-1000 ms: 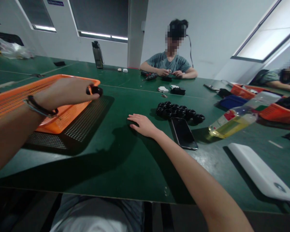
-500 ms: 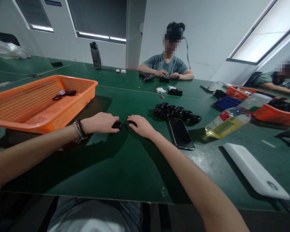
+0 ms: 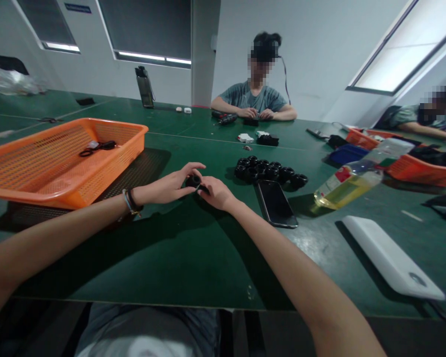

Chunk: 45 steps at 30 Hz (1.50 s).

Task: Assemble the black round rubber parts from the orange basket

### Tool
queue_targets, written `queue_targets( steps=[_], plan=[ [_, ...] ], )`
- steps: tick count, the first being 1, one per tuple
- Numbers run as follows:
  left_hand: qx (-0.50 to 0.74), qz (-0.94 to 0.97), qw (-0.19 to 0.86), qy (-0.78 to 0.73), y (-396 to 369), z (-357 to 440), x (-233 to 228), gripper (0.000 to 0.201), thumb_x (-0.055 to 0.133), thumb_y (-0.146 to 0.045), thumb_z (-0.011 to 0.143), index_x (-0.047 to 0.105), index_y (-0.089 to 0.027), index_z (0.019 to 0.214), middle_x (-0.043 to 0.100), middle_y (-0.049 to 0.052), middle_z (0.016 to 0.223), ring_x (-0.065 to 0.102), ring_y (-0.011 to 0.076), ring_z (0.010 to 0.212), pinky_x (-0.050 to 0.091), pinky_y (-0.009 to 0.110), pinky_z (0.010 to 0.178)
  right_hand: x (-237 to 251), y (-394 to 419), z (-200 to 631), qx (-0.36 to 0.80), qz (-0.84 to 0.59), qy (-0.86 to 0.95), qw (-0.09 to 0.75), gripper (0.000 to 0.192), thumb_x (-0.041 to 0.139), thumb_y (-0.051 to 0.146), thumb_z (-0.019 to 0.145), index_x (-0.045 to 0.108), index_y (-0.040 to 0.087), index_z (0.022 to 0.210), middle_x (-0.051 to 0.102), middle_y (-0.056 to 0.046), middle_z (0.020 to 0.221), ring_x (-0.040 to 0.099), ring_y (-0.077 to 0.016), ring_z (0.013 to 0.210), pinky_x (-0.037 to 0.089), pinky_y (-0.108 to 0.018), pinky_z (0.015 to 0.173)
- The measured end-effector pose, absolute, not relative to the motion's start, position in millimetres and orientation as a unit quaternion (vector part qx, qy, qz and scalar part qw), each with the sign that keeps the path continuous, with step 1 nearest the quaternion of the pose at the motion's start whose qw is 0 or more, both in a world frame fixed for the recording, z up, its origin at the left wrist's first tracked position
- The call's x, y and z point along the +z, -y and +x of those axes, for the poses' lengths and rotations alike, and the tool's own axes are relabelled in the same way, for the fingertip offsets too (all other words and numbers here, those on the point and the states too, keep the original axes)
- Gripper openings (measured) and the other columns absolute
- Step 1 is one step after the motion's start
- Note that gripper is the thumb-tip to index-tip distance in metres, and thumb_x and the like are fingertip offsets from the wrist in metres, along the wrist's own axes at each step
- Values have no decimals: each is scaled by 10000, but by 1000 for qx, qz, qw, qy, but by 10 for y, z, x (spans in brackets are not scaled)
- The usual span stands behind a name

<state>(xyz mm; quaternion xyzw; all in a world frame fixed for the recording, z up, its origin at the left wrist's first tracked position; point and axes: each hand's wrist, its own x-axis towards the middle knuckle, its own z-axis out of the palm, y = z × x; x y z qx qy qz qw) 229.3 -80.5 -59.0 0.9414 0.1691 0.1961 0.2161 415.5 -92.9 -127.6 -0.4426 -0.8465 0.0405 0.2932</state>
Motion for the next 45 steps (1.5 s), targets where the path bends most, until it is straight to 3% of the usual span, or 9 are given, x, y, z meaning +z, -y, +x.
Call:
queue_targets(
  steps=[6,14,20,25,28,32,37,41,45],
  plan=[
    [159,957,144,-194,821,2342,-724,457,525,-230,822,346,-160,1237,552,110,1120,578,223,970,448,331,814,-1178,979,4139,62,-421,856,294,143,452,100,726,547,197,772,651,-64,899,591,-217,901,467,-390,812],
    [152,967,107,-176,807,2396,-791,314,543,-257,842,472,-133,1121,583,101,1047,574,212,991,436,294,818,-1113,1032,4134,87,-468,831,289,190,433,46,651,528,201,705,624,-48,808,566,-208,849,442,-383,826],
    [163,960,132,-184,746,2334,-851,384,603,-298,798,473,-154,1129,592,91,1090,569,215,1025,437,306,845,-1034,1111,4119,123,-497,808,291,237,507,109,647,572,184,862,630,-55,915,545,-217,882,431,-375,815],
    [180,960,111,-186,739,2216,-877,606,671,-309,724,384,-163,1238,537,100,1179,535,221,1074,433,319,884,-1028,1161,4001,148,-520,785,303,369,582,221,704,526,171,1065,609,-70,1011,541,-196,864,444,-346,761],
    [198,957,70,-199,741,2119,-888,582,636,-369,734,403,-153,1221,515,107,1178,509,223,1080,420,335,915,-1010,1199,3913,134,-535,784,287,403,654,246,682,547,151,1058,613,-77,994,540,-194,864,436,-350,778],
    [175,949,6,-260,740,1984,-911,593,585,-450,735,425,-147,1219,473,128,1184,476,263,1075,408,394,920,-970,1260,3817,124,-554,781,260,282,641,248,723,601,151,985,632,-63,899,545,-181,820,435,-338,753],
    [124,949,21,-290,743,1940,-916,487,506,-332,773,439,-91,1192,518,126,1081,484,250,995,417,383,877,-933,1299,3689,132,-586,751,273,410,621,358,752,561,167,1109,632,-79,983,566,-185,838,441,-327,739],
    [129,948,37,-288,754,1979,-917,373,479,-248,763,479,-76,1094,530,120,1007,482,232,941,414,356,854,-882,1284,3612,112,-619,739,240,285,562,356,786,601,201,1023,639,-61,849,577,-181,733,426,-304,644],
    [130,947,44,-291,754,2019,-930,248,446,-209,789,499,-98,1003,531,106,936,470,220,870,419,348,795,-784,1270,3581,125,-639,729,209,244,597,303,713,575,212,938,627,-31,727,552,-164,612,383,-269,537]
  ],
)
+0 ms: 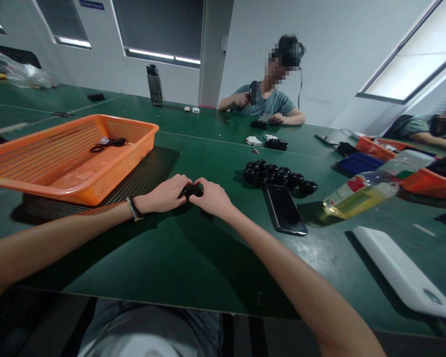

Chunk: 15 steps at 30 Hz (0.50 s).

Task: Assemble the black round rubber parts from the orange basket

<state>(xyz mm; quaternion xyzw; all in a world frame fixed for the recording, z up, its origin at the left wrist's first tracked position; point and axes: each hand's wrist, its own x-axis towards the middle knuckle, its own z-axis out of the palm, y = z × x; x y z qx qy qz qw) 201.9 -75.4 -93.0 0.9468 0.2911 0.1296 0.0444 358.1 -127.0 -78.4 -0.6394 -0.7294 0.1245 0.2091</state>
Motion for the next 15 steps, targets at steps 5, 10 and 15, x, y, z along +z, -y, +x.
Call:
queue_targets(
  steps=[5,10,15],
  plan=[
    [153,948,83,-265,722,2053,-956,209,447,-173,804,489,-93,993,526,116,944,457,216,871,421,350,786,-676,1270,3533,153,-659,705,211,243,620,242,622,478,205,816,587,-13,692,517,-155,585,363,-259,510],
    [208,933,103,-275,674,2056,-995,223,434,-134,811,492,-108,1025,520,104,974,462,216,931,421,369,841,-751,1252,3556,140,-643,684,315,243,581,177,627,407,213,793,551,-5,749,527,-164,672,408,-291,604],
    [219,926,118,-282,656,2064,-1016,215,458,-125,807,518,-108,1013,505,99,991,475,206,961,420,365,885,-963,1201,3661,194,-593,674,397,347,603,145,587,389,216,851,548,-7,850,555,-171,763,453,-330,686]
  ],
)
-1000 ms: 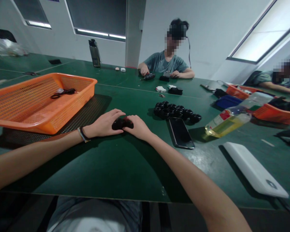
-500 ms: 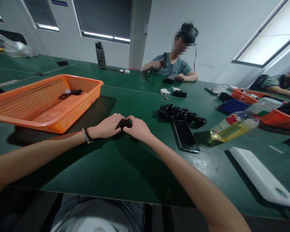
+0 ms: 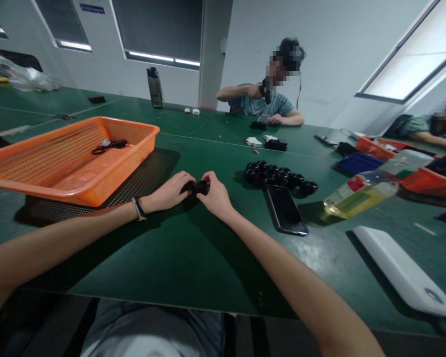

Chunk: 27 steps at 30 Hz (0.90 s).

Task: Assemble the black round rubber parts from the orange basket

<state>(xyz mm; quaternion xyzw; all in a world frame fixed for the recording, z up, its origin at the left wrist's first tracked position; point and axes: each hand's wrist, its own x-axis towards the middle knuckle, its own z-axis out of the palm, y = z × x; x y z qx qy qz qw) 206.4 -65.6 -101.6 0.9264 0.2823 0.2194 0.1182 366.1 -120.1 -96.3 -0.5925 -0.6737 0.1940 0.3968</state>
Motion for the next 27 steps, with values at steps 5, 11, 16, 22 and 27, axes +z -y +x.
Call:
queue_targets(
  steps=[5,11,16,22,27],
  plan=[
    [245,917,146,-280,646,2055,-1016,221,523,-204,811,529,-118,1015,511,88,998,501,197,942,441,365,860,-1070,1166,3740,217,-580,675,401,433,661,167,571,431,202,936,572,-21,909,566,-171,775,467,-354,708],
    [320,854,267,-312,583,2026,-1038,257,612,-185,733,541,-146,977,534,57,977,551,160,859,485,348,806,-1138,1159,3784,161,-590,700,369,491,693,302,619,509,185,1059,573,-102,1092,514,-251,1022,460,-415,803],
    [341,790,405,-311,512,2027,-1060,288,632,-135,691,537,-135,963,553,63,1002,584,156,887,490,351,836,-1113,1172,3840,124,-595,722,331,337,678,272,642,588,194,957,625,-71,966,538,-247,962,457,-428,812],
    [328,682,579,-301,547,2069,-1015,243,536,-140,792,463,-143,1024,562,10,831,627,88,657,537,257,664,-1061,1200,3863,185,-566,724,349,364,652,243,663,599,207,1021,645,-60,1013,584,-221,926,464,-387,802],
    [308,703,579,-275,581,2058,-985,283,554,-172,789,441,-169,1048,540,-39,716,608,78,567,505,189,531,-1105,1176,3856,226,-538,698,414,431,544,298,751,497,212,1170,619,-68,1068,588,-199,892,462,-372,790]
  ],
)
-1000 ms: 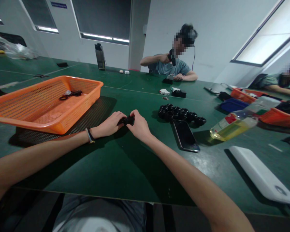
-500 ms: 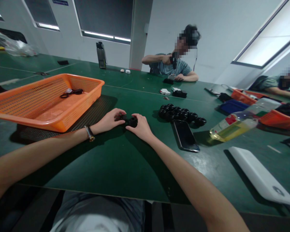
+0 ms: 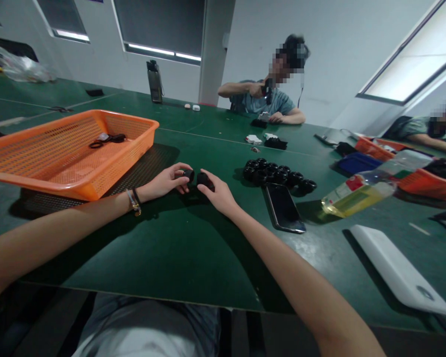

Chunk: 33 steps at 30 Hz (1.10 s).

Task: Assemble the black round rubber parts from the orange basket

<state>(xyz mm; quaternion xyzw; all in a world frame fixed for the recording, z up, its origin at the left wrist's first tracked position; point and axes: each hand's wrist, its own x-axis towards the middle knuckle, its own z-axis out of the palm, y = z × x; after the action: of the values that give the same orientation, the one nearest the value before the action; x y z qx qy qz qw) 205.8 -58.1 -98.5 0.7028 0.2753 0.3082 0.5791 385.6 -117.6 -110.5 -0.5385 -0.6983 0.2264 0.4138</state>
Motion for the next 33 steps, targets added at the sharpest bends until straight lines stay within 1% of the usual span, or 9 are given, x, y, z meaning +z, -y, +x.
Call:
queue_targets(
  steps=[3,6,8,11,13,16,24,28,33],
  plan=[
    [308,716,565,-272,574,2048,-982,297,571,-173,769,445,-173,1038,526,-46,715,582,64,553,483,171,509,-1132,1165,3862,236,-547,663,454,444,546,332,750,437,192,1157,625,-62,939,586,-182,781,467,-344,717],
    [305,723,559,-269,567,2045,-982,304,582,-167,749,447,-175,1021,526,-41,744,562,56,556,466,164,501,-1119,1186,3859,216,-550,647,482,372,572,338,727,435,200,1043,605,-35,853,568,-167,732,452,-313,665],
    [301,725,559,-268,567,2044,-980,306,586,-155,734,446,-176,1005,530,-35,774,554,51,564,459,162,502,-1088,1216,3850,206,-538,661,481,314,562,333,735,445,214,1001,595,-17,831,560,-161,730,445,-303,658],
    [297,725,563,-264,572,2039,-975,316,590,-125,705,444,-178,980,531,-28,816,545,47,579,450,159,506,-1041,1259,3831,193,-527,682,469,258,540,316,752,492,218,986,593,-30,891,562,-163,760,451,-311,682],
    [296,724,565,-263,573,2035,-975,325,597,-116,689,443,-176,969,528,-26,824,541,48,586,446,159,504,-1026,1276,3820,179,-523,693,463,251,536,297,754,519,217,991,594,-47,954,565,-173,809,459,-320,706],
    [297,725,561,-267,566,2035,-984,335,609,-126,686,444,-172,974,531,-19,830,537,52,590,446,167,507,-1024,1284,3812,155,-520,711,447,263,544,266,749,545,216,1006,600,-56,985,564,-187,867,468,-330,737],
    [282,727,551,-296,569,2049,-987,341,635,-200,688,506,-126,995,574,18,802,567,101,683,453,197,542,-1043,1267,3836,137,-518,722,437,284,580,268,754,595,209,1031,618,-56,965,564,-177,812,475,-338,735],
    [271,737,534,-314,591,2046,-967,361,650,-240,681,540,-115,1002,598,24,806,570,105,679,450,205,554,-1059,1263,3836,129,-500,734,441,298,595,269,756,610,219,1049,611,-49,926,560,-167,771,477,-333,719],
    [280,726,544,-314,624,2073,-970,344,659,-207,677,552,-106,988,604,21,783,572,98,666,462,190,538,-1066,1266,3830,105,-493,743,441,311,607,241,754,623,236,1065,589,-41,898,559,-168,783,474,-333,727]
  ],
)
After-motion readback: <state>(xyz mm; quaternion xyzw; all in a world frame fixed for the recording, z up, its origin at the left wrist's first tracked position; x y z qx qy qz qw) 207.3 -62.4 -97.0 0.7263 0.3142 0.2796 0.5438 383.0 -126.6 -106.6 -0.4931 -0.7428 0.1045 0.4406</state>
